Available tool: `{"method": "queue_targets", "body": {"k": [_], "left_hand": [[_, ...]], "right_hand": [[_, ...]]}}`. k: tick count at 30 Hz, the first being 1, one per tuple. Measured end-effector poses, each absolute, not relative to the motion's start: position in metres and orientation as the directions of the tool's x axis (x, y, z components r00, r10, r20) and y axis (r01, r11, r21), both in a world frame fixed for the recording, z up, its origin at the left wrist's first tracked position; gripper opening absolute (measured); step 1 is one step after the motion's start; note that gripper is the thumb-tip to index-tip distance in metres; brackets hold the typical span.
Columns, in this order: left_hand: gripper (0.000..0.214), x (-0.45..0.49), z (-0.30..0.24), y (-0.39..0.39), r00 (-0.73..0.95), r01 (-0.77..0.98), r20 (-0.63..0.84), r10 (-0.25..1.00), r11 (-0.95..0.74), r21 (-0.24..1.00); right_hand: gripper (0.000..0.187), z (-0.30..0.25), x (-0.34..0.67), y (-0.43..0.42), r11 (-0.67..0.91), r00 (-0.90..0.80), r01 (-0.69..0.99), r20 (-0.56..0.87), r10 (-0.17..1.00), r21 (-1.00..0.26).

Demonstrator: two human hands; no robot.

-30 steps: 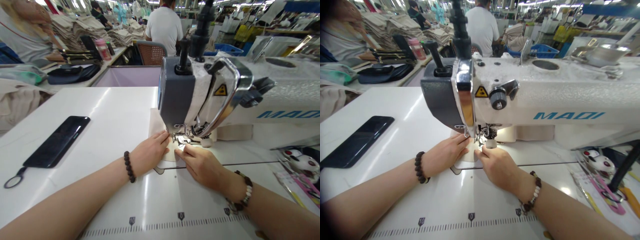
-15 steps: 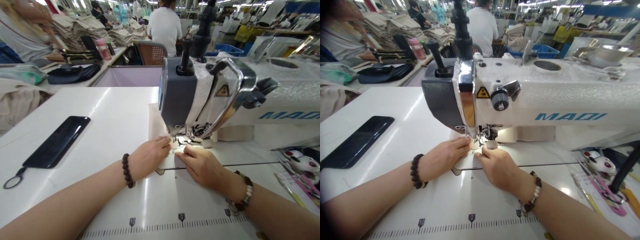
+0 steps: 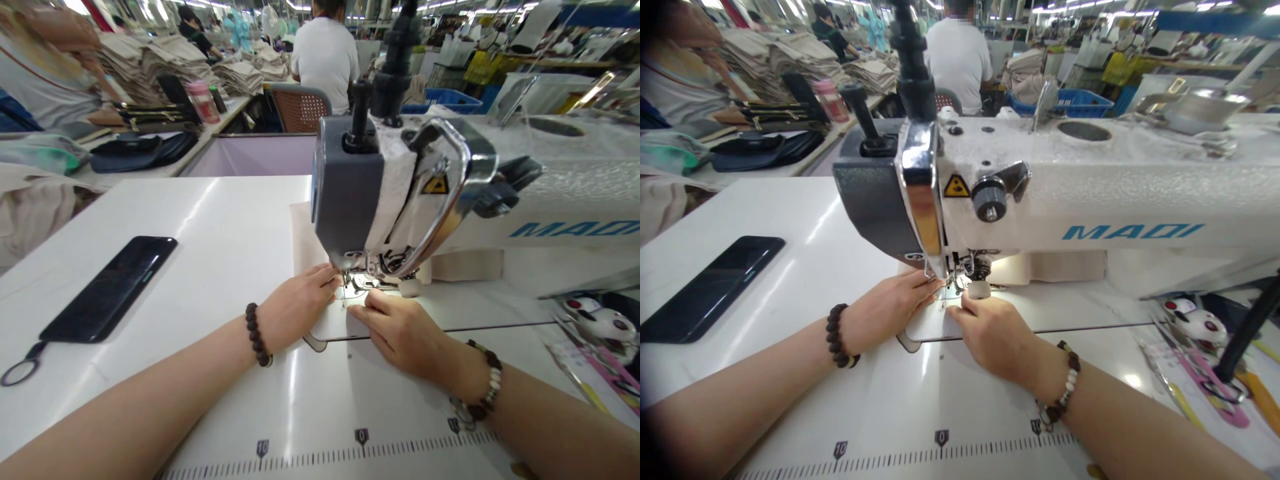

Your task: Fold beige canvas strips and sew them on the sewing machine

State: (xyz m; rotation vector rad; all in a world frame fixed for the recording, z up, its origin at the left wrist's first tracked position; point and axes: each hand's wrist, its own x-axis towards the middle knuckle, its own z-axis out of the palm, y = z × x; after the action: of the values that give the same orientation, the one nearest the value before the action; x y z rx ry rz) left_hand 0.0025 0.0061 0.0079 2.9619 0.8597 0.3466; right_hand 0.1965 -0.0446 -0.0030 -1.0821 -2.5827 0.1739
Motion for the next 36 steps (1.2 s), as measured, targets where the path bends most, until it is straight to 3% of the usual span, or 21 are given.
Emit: {"method": "queue_targets", "body": {"k": [13,18,21,27,31,36], "left_hand": [[0.016,0.001,0.009,0.011,0.810,0.545,0.206,0.548,-0.835,0.078],[0.017,-0.001,0.021,-0.015,0.796,0.594,0.037,0.605,-0.791,0.150],[0.014,0.000,0.027,-0.036,0.840,0.542,-0.048,0.541,-0.830,0.133],[0.020,0.002,0.030,-0.046,0.904,0.422,-0.018,0.428,-0.884,0.199],[0.022,0.002,0.031,-0.046,0.910,0.400,0.021,0.414,-0.891,0.216],[0.023,0.000,0.030,-0.045,0.896,0.434,0.004,0.444,-0.878,0.200]], "right_hand": [[0.029,-0.002,0.197,-0.044,0.712,-0.654,0.659,0.282,0.702,-0.243],[0.028,0.000,0.203,-0.043,0.725,-0.657,0.633,0.305,0.689,-0.272],[0.027,0.001,0.209,-0.044,0.763,-0.705,0.588,0.293,0.646,-0.268],[0.027,0.006,0.213,-0.048,0.827,-0.798,0.511,0.228,0.558,-0.235],[0.026,0.008,0.212,-0.051,0.845,-0.832,0.489,0.174,0.526,-0.218],[0.029,0.006,0.208,-0.052,0.843,-0.813,0.521,0.224,0.538,-0.134]]}}
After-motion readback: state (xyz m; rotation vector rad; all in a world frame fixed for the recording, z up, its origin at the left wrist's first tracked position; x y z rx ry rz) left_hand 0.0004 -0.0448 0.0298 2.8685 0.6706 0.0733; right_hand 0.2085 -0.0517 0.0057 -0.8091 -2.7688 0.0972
